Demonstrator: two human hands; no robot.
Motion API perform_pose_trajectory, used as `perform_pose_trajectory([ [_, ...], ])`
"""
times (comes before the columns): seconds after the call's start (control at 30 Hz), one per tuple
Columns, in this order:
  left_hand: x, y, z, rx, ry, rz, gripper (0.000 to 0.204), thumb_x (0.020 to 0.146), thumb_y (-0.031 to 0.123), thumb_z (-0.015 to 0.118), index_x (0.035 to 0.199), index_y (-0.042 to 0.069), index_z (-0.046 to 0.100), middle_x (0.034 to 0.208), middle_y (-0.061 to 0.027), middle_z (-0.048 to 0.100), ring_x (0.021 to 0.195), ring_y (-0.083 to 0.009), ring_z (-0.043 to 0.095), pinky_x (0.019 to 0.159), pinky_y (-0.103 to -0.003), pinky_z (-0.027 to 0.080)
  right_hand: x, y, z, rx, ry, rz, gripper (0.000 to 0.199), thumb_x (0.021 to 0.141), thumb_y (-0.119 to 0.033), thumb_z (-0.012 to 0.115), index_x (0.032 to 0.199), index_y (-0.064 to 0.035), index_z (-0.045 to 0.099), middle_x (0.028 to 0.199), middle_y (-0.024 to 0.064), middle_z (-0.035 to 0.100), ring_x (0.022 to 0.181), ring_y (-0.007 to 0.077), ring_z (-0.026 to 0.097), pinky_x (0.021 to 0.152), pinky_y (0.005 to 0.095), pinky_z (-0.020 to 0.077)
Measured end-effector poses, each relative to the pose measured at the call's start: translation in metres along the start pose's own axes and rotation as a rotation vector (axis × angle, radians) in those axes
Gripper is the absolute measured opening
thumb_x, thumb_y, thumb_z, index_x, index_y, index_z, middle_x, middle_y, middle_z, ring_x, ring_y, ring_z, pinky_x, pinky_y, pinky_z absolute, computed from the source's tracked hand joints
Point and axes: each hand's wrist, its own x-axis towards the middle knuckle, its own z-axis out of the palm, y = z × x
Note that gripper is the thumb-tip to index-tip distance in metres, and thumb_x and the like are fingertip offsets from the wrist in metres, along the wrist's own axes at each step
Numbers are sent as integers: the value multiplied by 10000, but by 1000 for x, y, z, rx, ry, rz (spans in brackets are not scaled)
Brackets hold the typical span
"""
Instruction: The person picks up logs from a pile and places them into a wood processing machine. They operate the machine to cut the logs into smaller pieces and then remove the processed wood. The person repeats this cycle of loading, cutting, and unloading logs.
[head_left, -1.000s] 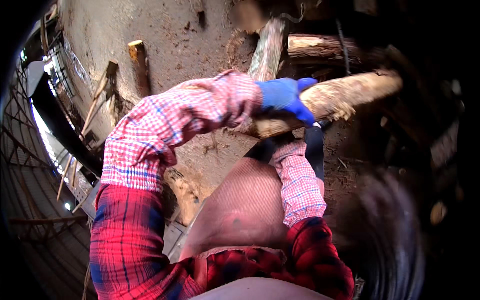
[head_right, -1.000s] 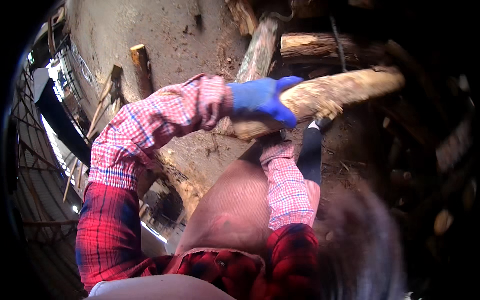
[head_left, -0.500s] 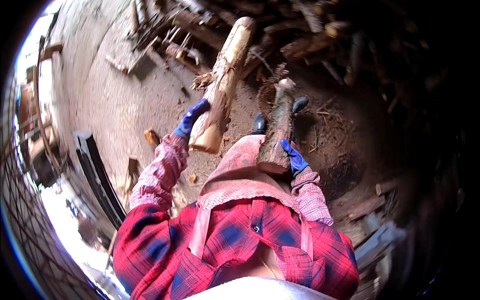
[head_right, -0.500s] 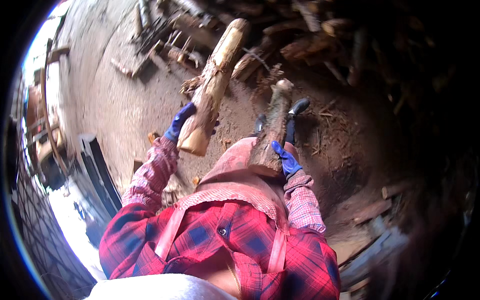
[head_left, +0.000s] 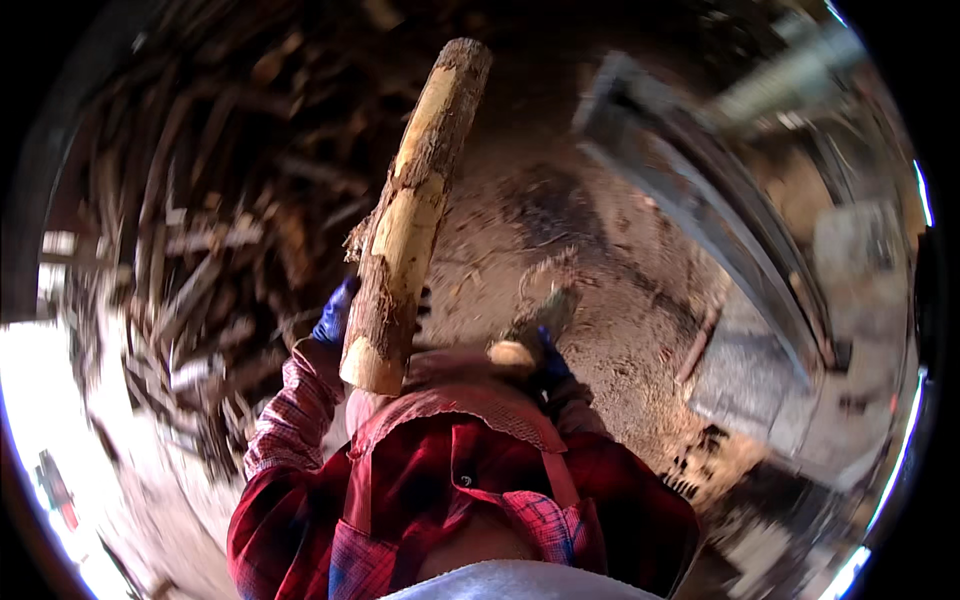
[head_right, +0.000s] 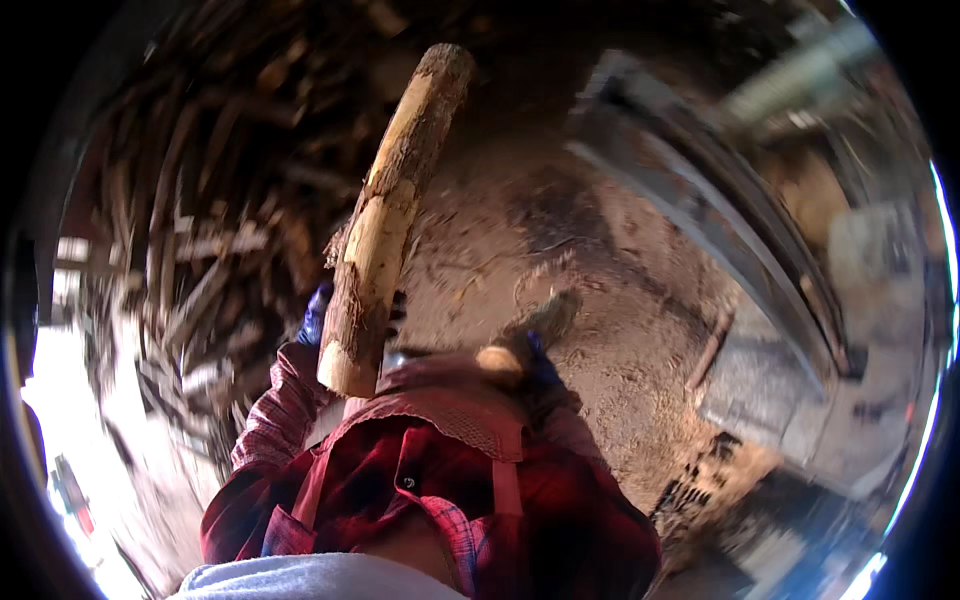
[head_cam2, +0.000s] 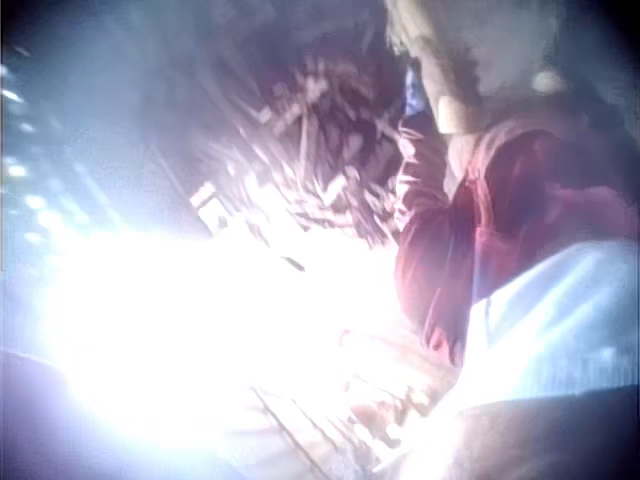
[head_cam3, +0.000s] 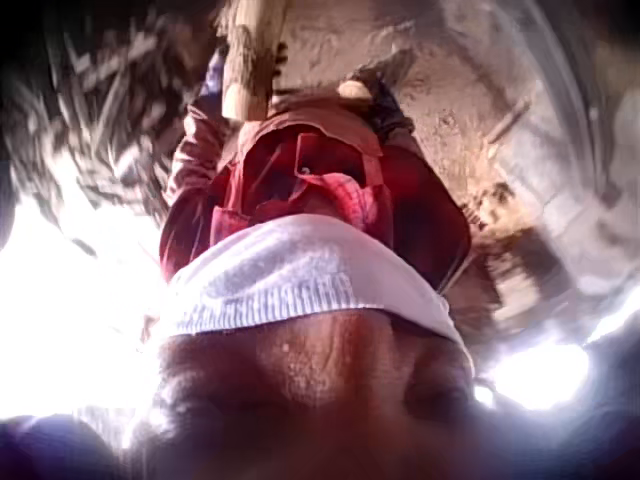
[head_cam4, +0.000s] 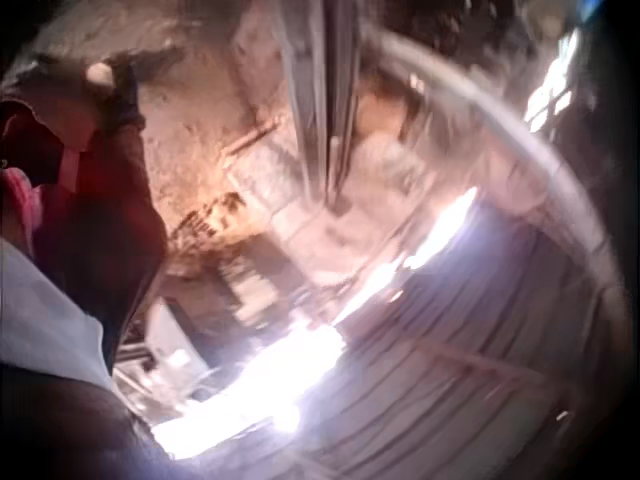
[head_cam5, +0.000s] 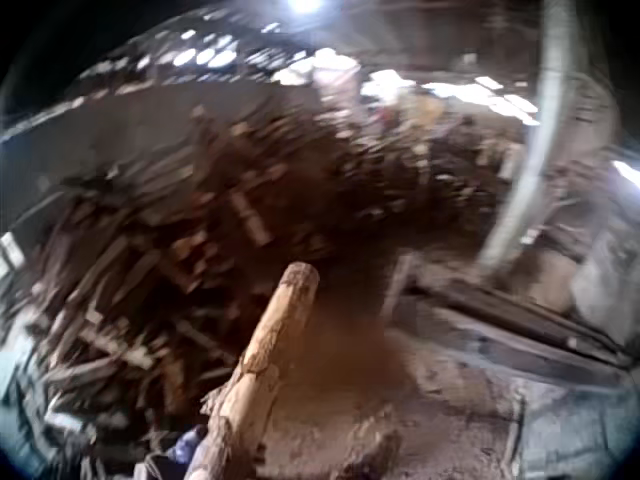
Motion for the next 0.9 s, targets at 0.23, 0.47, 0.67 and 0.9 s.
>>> perform_pose_trajectory([
  [0.23, 128, 10, 121, 300, -87, -207, 559, 857, 298, 634, 1305, 8, 468, 1108, -121, 616, 955, -250, 618, 858, -395, 500, -138, 74, 28, 538, -89, -370, 726, 867, -647, 439, 1333, -91, 476, 1320, 108, 519, 1172, 300, 500, 1028, 424, 383],
  [0.47, 292, -16, 221, 757, -554, -14, 500, 844, 42, 608, 1314, 21, 438, 1141, -120, 596, 985, -237, 613, 856, -345, 526, -112, 142, -38, 715, 71, -907, 737, 881, -650, 392, 1378, -107, 411, 1388, 90, 456, 1272, 282, 417, 1099, 454, 283],
  [0.67, 457, -74, 309, 1177, -947, 324, 509, 761, 84, 749, 1216, 45, 523, 1056, -102, 624, 978, -229, 617, 842, -335, 526, -46, 176, -28, 903, 202, -1058, 647, 936, -494, 407, 1437, -98, 305, 1439, 107, 382, 1307, 264, 381, 1099, 394, 292],
  [0.9, 672, -192, 297, 2459, -1099, 411, 883, 616, 574, 739, 1207, -47, 529, 1135, -268, 583, 1090, -396, 544, 928, -414, 437, -71, 145, 37, 838, 630, -1015, 610, 917, -278, 481, 1451, -73, 270, 1454, 108, 355, 1311, 237, 362, 1088, 355, 292],
])
